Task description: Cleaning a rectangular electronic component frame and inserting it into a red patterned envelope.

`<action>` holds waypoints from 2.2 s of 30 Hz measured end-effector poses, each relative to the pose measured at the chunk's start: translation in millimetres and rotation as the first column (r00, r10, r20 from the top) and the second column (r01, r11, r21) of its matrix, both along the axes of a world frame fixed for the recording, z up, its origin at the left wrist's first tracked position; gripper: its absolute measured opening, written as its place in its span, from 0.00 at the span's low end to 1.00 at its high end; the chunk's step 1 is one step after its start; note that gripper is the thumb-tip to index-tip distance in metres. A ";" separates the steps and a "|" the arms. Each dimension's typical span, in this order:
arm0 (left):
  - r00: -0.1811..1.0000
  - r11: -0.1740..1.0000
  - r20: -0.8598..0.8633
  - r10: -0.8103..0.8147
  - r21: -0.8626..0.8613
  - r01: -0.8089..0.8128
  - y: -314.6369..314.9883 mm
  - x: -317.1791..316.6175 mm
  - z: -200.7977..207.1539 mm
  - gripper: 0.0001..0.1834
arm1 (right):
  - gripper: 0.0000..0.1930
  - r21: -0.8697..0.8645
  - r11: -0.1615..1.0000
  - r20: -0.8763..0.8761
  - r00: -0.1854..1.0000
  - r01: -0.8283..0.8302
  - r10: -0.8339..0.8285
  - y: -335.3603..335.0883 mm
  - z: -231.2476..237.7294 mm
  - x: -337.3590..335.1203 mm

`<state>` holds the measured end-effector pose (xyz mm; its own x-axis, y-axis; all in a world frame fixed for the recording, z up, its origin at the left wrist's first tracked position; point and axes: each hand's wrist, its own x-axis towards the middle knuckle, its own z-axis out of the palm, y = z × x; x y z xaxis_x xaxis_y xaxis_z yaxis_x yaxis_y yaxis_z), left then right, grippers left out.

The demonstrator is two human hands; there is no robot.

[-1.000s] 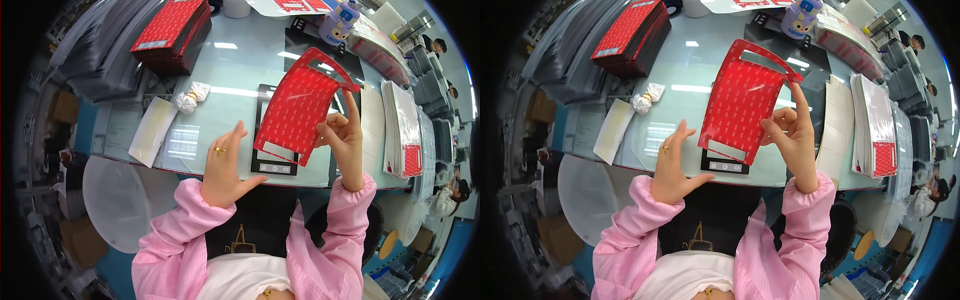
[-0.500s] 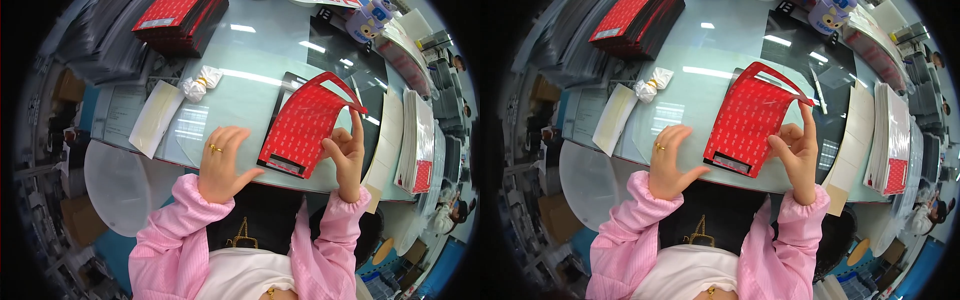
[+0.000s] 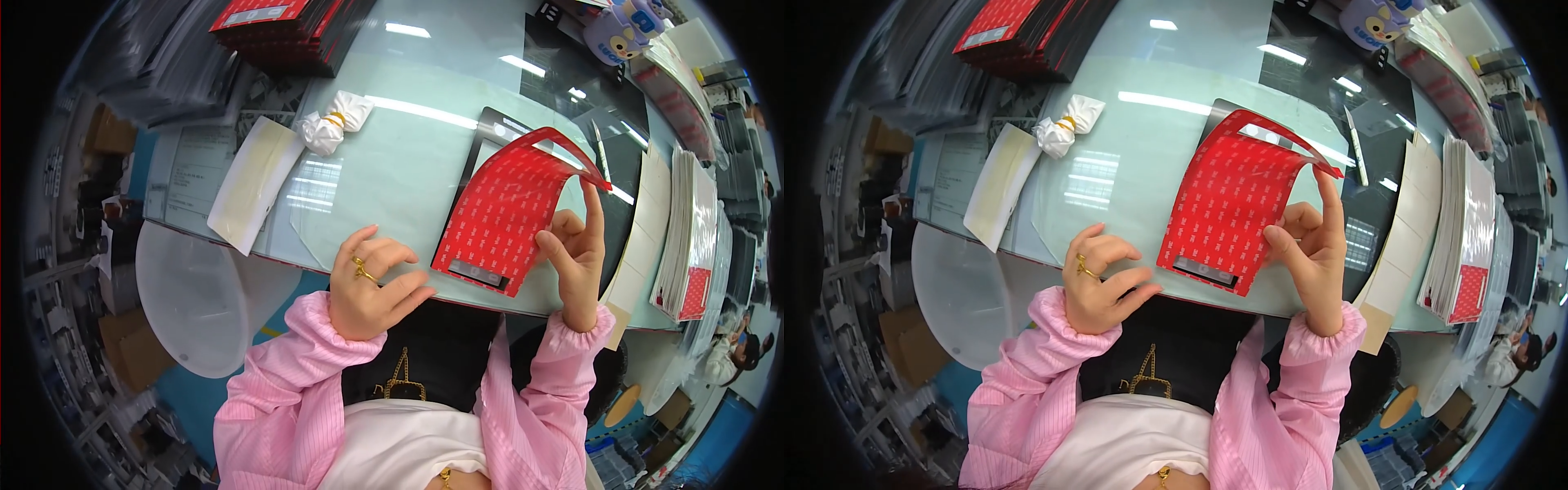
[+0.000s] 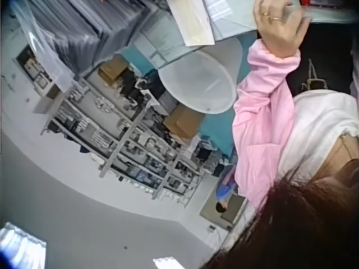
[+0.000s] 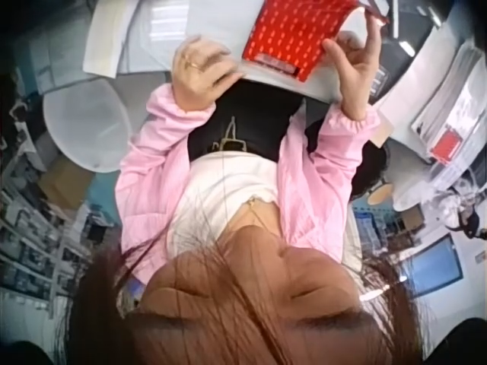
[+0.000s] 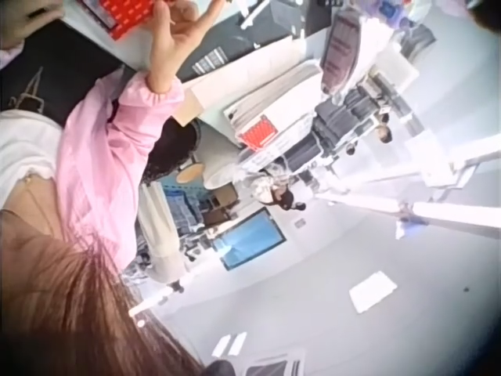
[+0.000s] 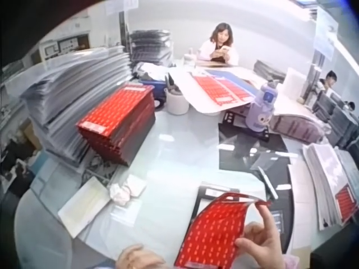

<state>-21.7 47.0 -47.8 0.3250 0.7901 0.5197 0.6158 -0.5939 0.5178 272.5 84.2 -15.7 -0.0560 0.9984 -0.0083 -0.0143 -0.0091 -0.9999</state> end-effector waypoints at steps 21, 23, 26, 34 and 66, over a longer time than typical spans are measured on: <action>1.000 0.999 0.015 0.002 0.040 -0.003 -0.6 0.1 -4.6 0.11 | 0.44 -0.031 0.999 0.004 1.000 0.020 -0.020 0.2 -1.5 -3.8; 1.000 0.999 0.015 0.005 0.040 -0.005 -0.7 0.3 -4.7 0.11 | 0.44 -0.030 0.999 0.003 1.000 0.017 -0.017 0.5 -2.3 -3.1; 1.000 0.999 0.016 0.007 0.040 -0.008 -0.5 0.6 -4.8 0.11 | 0.44 -0.020 1.000 0.007 1.000 0.012 -0.012 0.2 -2.7 -3.1; 1.000 0.999 0.000 0.004 0.049 -0.004 -1.2 -1.2 -3.6 0.14 | 0.44 -0.013 0.999 0.032 0.998 0.046 -0.045 -1.0 -2.1 -4.1; 0.998 0.999 -0.058 0.004 0.050 -0.001 0.5 3.6 -1.9 0.15 | 0.43 0.086 0.996 0.072 0.997 -0.022 0.016 -3.1 -9.9 3.7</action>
